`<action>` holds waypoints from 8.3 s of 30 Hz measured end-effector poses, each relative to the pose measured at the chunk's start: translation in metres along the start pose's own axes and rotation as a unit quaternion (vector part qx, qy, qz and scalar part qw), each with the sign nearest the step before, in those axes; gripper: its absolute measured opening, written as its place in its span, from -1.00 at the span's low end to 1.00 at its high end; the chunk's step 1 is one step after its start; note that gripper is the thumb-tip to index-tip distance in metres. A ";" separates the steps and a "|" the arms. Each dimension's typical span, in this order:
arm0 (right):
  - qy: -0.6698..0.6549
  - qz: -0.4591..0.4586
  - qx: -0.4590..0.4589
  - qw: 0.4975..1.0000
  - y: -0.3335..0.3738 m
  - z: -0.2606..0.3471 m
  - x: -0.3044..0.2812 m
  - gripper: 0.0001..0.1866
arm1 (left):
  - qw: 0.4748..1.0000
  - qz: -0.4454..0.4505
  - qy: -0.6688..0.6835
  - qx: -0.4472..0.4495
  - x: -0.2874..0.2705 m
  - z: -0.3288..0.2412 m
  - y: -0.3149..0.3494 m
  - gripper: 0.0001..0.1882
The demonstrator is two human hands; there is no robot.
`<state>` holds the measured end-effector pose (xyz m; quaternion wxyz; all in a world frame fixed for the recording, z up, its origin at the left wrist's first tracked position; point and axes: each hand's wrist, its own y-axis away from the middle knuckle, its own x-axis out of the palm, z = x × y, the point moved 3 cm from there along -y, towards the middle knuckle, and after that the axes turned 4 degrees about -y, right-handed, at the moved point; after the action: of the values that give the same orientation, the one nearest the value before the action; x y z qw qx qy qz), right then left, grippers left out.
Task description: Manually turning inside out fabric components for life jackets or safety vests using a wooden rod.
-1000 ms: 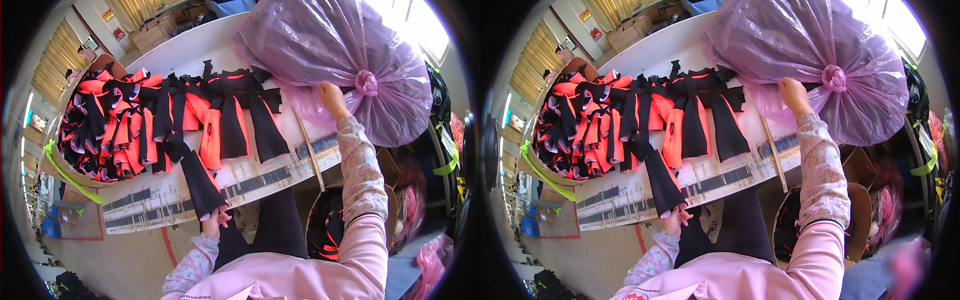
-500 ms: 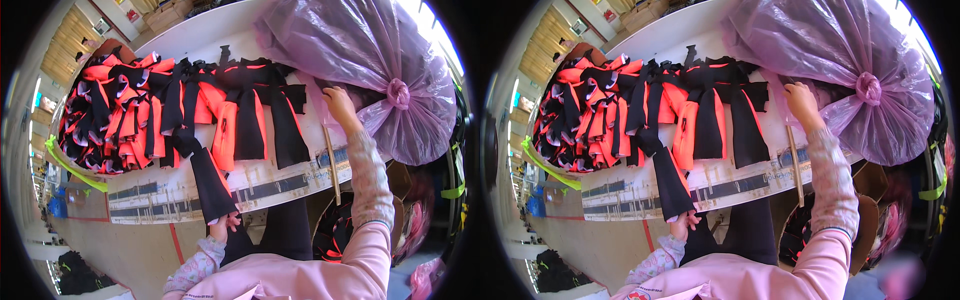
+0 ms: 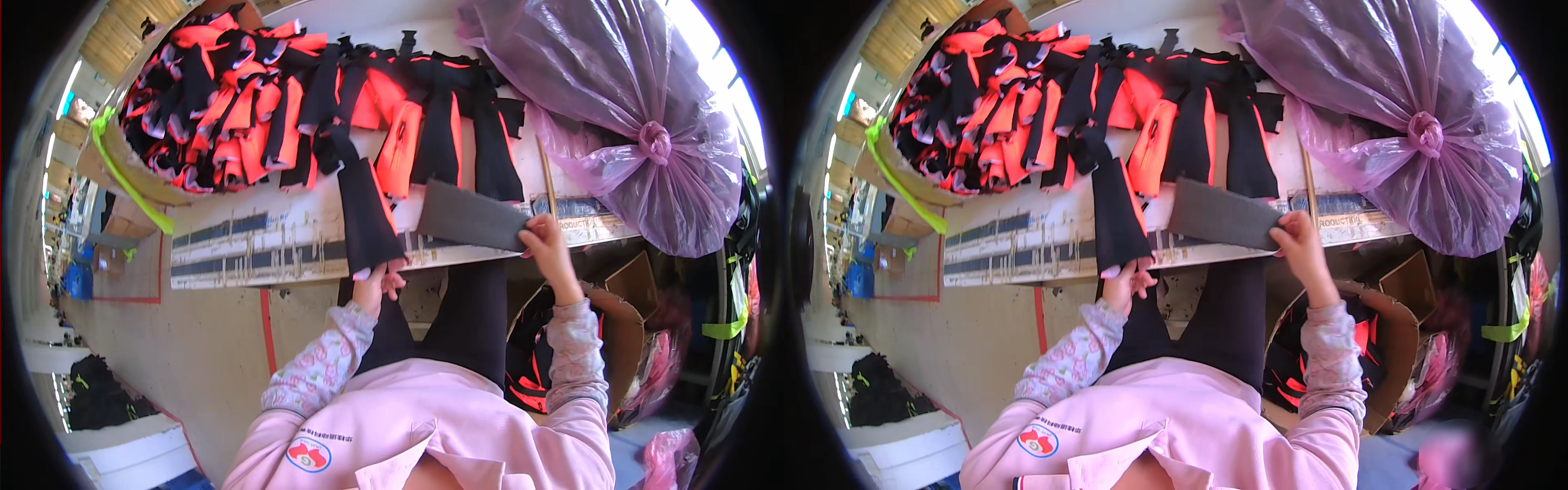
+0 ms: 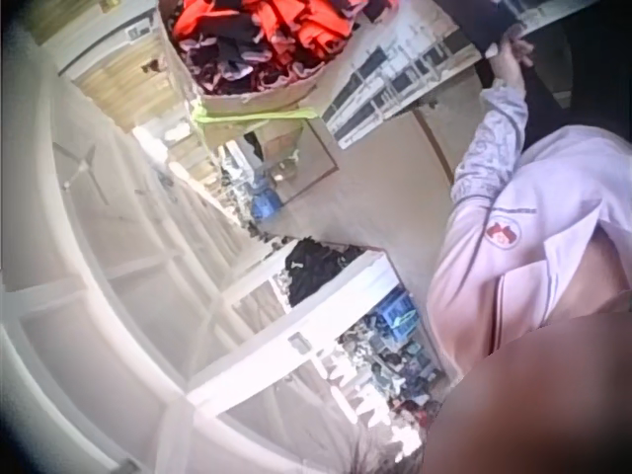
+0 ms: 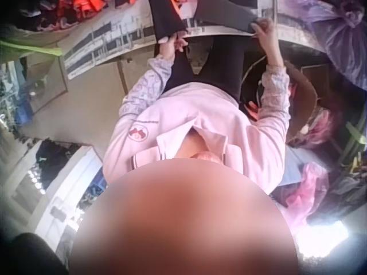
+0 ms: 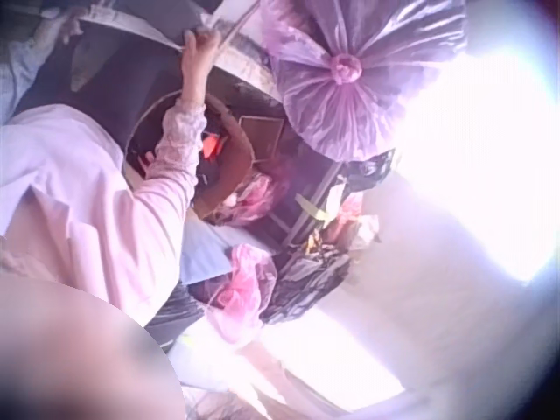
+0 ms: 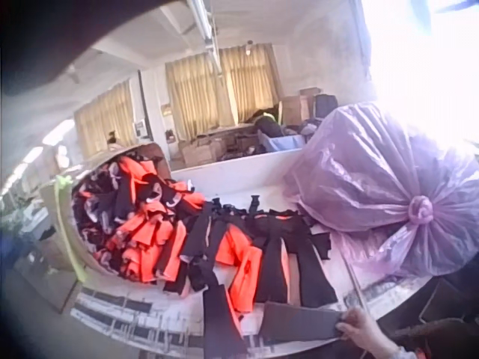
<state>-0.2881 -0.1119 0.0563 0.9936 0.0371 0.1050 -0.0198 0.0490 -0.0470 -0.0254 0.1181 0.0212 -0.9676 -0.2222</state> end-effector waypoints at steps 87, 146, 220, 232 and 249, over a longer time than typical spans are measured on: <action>0.375 0.078 -0.465 0.798 0.034 0.027 0.276 -0.63 | 0.992 -0.052 -0.011 0.112 0.012 0.033 0.012 -0.81; 0.349 0.174 -0.451 0.802 0.099 0.137 0.243 -0.57 | 0.985 -0.062 0.154 0.043 -0.016 0.037 0.027 -0.80; -0.598 0.173 0.217 0.752 0.111 -0.010 0.184 -0.53 | 0.935 0.129 0.265 0.198 0.019 -0.124 0.050 -0.55; -0.589 0.180 0.294 0.731 0.109 -0.045 0.185 -0.65 | 0.961 -0.005 0.160 0.225 0.033 -0.124 0.061 -0.64; -0.358 0.029 -0.013 0.933 0.104 0.060 0.012 -0.57 | 0.904 0.385 -0.098 0.156 -0.002 -0.116 0.071 -0.55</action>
<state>-0.2592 -0.0130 0.1193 0.9659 0.0179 -0.2583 -0.0013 0.0794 -0.0325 0.1060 0.0944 -0.3565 -0.9295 -0.0066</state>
